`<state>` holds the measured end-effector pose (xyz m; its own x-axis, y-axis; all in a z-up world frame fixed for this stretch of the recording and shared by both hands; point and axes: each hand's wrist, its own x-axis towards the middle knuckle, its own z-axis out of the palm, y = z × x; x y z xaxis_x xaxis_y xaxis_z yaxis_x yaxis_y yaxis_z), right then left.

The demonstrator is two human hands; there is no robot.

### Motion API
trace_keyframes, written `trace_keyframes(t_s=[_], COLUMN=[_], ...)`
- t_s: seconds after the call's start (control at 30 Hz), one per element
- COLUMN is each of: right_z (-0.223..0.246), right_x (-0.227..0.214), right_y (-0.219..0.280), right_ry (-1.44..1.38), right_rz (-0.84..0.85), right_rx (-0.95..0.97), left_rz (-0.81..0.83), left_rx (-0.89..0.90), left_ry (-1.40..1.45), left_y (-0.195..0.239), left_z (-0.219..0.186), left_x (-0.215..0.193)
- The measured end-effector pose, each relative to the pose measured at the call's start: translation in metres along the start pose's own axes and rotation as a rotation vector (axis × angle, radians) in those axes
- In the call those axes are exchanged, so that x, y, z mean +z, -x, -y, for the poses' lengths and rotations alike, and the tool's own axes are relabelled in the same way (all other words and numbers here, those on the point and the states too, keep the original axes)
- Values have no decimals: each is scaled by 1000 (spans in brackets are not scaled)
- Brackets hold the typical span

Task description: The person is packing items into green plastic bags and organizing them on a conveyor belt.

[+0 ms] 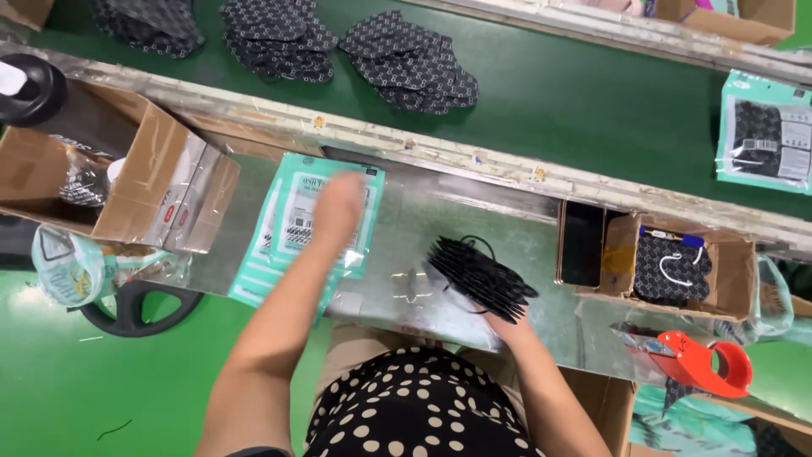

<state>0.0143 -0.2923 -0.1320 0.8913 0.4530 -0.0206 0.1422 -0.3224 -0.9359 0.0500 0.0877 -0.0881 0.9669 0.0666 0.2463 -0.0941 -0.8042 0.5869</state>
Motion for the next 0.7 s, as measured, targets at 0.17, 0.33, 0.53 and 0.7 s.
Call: trace_keyframes(t_s=[0.17, 0.33, 0.53, 0.7], right_z=[56, 90, 46, 60], right_x=[-8, -4, 2, 3], right_y=[-8, -15, -11, -28], right_ry=[179, 341, 126, -558], right_rz=[42, -44, 20, -141], right_rx=[-283, -226, 13, 321], left_rz=[-147, -138, -39, 109], left_rx=[-170, -154, 173, 581], left_ry=[-137, -63, 45, 102], left_y=[-13, -12, 3, 23], left_z=[24, 42, -38, -97], left_x=[-45, -28, -9, -20])
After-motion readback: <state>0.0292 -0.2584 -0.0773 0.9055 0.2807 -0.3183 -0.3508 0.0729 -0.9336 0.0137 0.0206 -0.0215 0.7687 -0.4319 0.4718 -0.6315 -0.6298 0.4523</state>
